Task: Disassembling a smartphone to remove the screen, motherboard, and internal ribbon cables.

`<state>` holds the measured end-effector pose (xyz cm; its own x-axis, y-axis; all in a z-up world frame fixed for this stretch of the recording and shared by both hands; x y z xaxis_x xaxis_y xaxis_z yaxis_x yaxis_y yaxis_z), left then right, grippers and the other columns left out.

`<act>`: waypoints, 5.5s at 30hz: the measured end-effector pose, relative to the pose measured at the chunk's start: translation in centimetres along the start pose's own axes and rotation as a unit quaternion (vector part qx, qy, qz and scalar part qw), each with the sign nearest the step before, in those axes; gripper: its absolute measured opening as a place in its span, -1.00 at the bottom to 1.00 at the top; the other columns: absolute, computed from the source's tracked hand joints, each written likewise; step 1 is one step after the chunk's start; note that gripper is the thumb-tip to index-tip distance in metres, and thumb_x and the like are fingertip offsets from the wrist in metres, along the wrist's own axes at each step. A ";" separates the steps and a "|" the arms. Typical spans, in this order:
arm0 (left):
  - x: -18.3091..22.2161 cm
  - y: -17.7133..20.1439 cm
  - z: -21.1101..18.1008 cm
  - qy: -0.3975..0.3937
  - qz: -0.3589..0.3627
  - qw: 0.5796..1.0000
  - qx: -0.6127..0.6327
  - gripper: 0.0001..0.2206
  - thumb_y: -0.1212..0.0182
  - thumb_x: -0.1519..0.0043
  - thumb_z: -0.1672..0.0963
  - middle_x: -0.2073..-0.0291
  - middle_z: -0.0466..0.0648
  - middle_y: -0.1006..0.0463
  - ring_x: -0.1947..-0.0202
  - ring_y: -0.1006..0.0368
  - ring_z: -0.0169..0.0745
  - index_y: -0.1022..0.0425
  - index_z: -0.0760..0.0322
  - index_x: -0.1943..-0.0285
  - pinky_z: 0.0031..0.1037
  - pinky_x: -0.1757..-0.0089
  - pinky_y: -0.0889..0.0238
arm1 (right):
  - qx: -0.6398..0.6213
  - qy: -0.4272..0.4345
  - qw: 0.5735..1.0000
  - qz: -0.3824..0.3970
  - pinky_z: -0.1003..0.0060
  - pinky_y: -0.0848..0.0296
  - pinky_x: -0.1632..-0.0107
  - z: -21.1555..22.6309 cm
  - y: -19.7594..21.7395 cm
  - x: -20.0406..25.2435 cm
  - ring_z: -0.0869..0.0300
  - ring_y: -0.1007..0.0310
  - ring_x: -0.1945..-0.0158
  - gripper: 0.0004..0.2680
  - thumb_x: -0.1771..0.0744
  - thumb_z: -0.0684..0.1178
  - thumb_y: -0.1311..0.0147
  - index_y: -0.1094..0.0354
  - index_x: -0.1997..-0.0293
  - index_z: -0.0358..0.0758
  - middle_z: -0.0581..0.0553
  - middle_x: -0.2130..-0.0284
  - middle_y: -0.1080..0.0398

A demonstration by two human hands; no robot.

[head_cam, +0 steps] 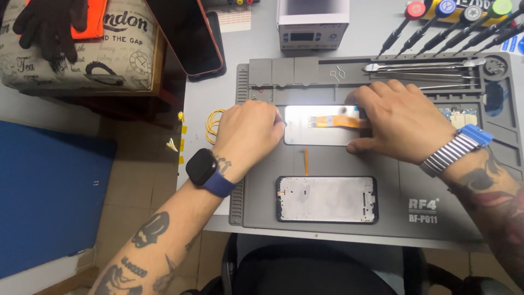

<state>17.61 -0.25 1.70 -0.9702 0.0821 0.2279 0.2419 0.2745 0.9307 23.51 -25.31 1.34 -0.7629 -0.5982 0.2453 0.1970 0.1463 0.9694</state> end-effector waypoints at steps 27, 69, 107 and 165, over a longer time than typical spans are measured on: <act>-0.7 0.0 -1.6 0.032 0.021 0.999 0.029 -0.84 0.05 -0.08 0.07 0.49 0.06 -0.56 0.44 -0.40 0.34 -0.37 0.19 0.45 -0.03 0.35 -0.21 | -0.124 0.117 0.975 -0.144 -0.03 -0.35 -0.08 0.6 -0.3 1.5 -0.09 -0.32 -0.11 -0.38 -0.16 0.26 -0.37 -0.23 -0.28 -0.16 -0.24 -0.13 -0.34; 8.4 0.7 7.3 -0.019 -0.143 0.898 0.416 -0.85 -0.14 -0.34 0.09 0.24 -0.23 -0.57 0.21 -0.42 -0.49 -0.54 0.24 0.11 -0.61 0.10 -0.31 | -0.081 0.100 0.937 -0.323 -0.03 -0.53 -0.04 2.5 -1.3 3.1 -0.17 -0.38 -0.13 -0.36 -0.23 0.22 -0.35 -0.31 -0.37 -0.45 -0.39 -0.13 -0.37; 3.5 2.0 4.8 0.061 0.027 0.985 0.160 -0.81 -0.05 -0.15 0.04 0.42 -0.34 -0.61 0.32 -0.50 -0.32 -0.60 0.02 0.27 -0.35 0.25 -0.31 | -0.017 0.175 0.912 -0.371 -0.03 -0.53 -0.10 2.6 -1.3 3.1 -0.17 -0.46 -0.06 -0.38 -0.27 0.19 -0.36 -0.26 -0.41 -0.41 -0.38 -0.14 -0.39; 11.0 2.0 7.2 0.122 0.115 0.955 0.243 -0.79 -0.17 -0.25 0.01 0.56 -0.33 -0.50 0.47 -0.35 -0.47 -0.61 0.07 0.38 -0.51 0.30 -0.20 | -0.048 0.203 0.913 -0.351 -0.01 -0.50 -0.13 2.9 -1.1 3.1 -0.18 -0.45 -0.09 -0.41 -0.28 0.19 -0.34 -0.25 -0.38 -0.40 -0.39 -0.13 -0.38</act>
<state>7.47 8.13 3.99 -0.8505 -0.0149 0.5258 0.3701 0.6934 0.6183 19.14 -25.02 1.05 -0.4354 -0.7635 -0.4769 -0.1841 -0.4430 0.8774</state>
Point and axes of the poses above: each hand's wrist, its own x-axis away from the middle knuckle, its own y-axis out of the back of the hand, z = x × y, the point moved 2 cm from there along -x, towards the middle knuckle
